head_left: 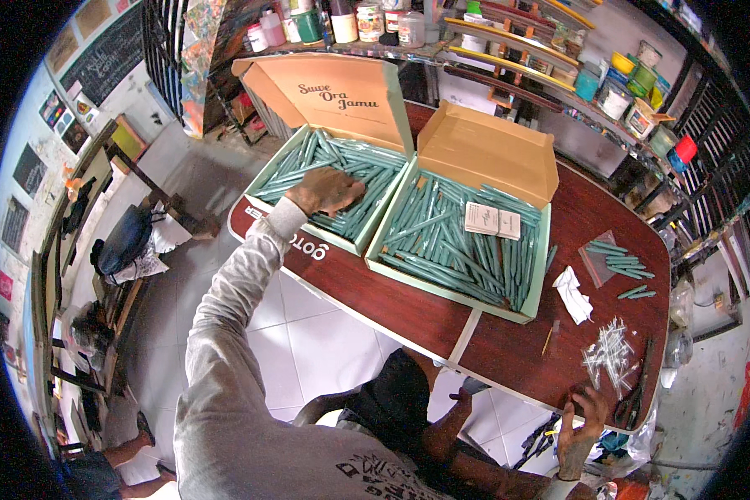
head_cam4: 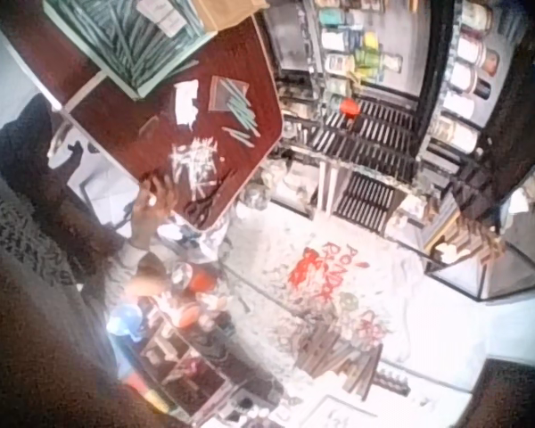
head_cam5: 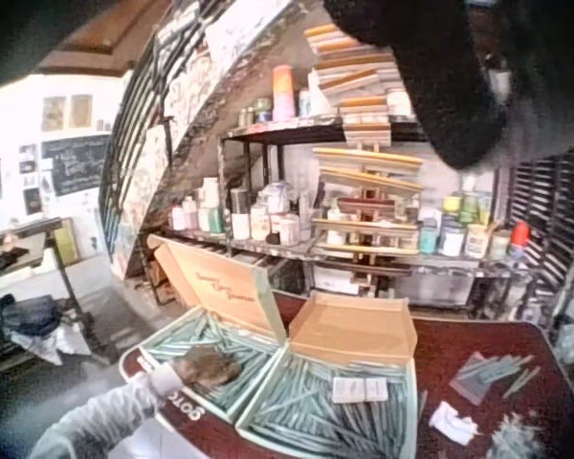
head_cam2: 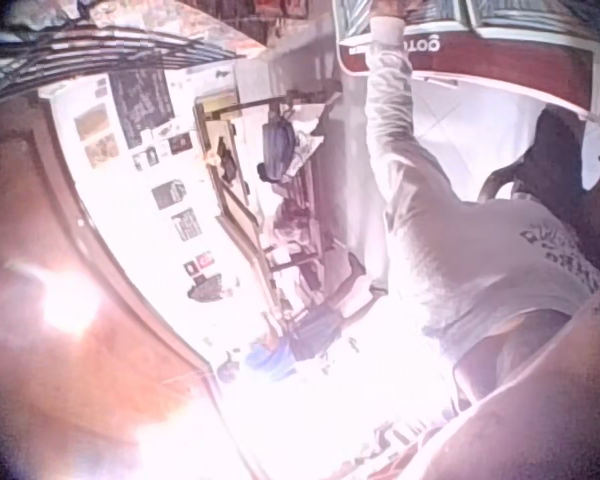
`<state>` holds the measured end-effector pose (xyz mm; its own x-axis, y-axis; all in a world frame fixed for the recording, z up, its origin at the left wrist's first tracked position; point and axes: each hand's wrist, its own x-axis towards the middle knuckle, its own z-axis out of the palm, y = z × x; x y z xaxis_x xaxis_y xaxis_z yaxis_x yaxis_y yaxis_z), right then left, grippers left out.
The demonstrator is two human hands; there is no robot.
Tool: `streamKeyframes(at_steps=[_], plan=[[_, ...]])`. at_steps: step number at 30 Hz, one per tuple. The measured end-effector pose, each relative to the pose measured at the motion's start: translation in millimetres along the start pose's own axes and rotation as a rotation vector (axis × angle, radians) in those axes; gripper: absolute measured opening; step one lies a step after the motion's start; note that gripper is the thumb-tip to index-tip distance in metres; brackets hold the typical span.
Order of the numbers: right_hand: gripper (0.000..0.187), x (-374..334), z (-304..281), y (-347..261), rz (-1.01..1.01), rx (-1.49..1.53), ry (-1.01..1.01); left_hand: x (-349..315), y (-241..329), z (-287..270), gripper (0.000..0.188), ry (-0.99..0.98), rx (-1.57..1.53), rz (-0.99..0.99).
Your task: The person applies small white labels onto green plastic tags by hand and places the finished tags into a cardboard box.
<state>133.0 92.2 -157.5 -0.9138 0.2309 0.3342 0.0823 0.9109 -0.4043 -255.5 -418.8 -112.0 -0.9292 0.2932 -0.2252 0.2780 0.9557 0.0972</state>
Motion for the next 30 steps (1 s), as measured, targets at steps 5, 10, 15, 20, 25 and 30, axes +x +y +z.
streamKeyframes(at_steps=[5, 10, 15, 20, 25, 30], plan=[[0.016, 5.2, -6.1, -3.9, 0.018, 0.039, -0.006, 15.5, 0.2, 18.6, 0.079, 0.248, 0.276, -0.034], [0.018, -4.7, -11.4, 14.5, 0.087, 0.054, -0.053, 13.3, 0.6, 16.2, 0.059, 0.385, 0.104, -0.009], [0.016, -7.4, -17.4, 19.3, 0.06, 0.075, -0.018, 2.2, -14.6, 11.2, 0.053, 0.478, -0.059, 0.057], [0.016, -6.0, -22.2, 25.4, 0.047, 0.089, 0.004, 11.3, -87.6, 72.3, 0.057, 0.633, 0.283, -0.007], [0.015, -19.3, -23.1, 35.0, 0.17, 0.106, -0.045, -20.0, -18.5, 37.8, 0.057, 0.591, -0.381, 0.18], [0.013, -19.3, -23.5, 36.1, 0.157, 0.118, 0.007, -20.8, -48.2, 34.0, 0.059, 0.703, -0.138, 0.198]])
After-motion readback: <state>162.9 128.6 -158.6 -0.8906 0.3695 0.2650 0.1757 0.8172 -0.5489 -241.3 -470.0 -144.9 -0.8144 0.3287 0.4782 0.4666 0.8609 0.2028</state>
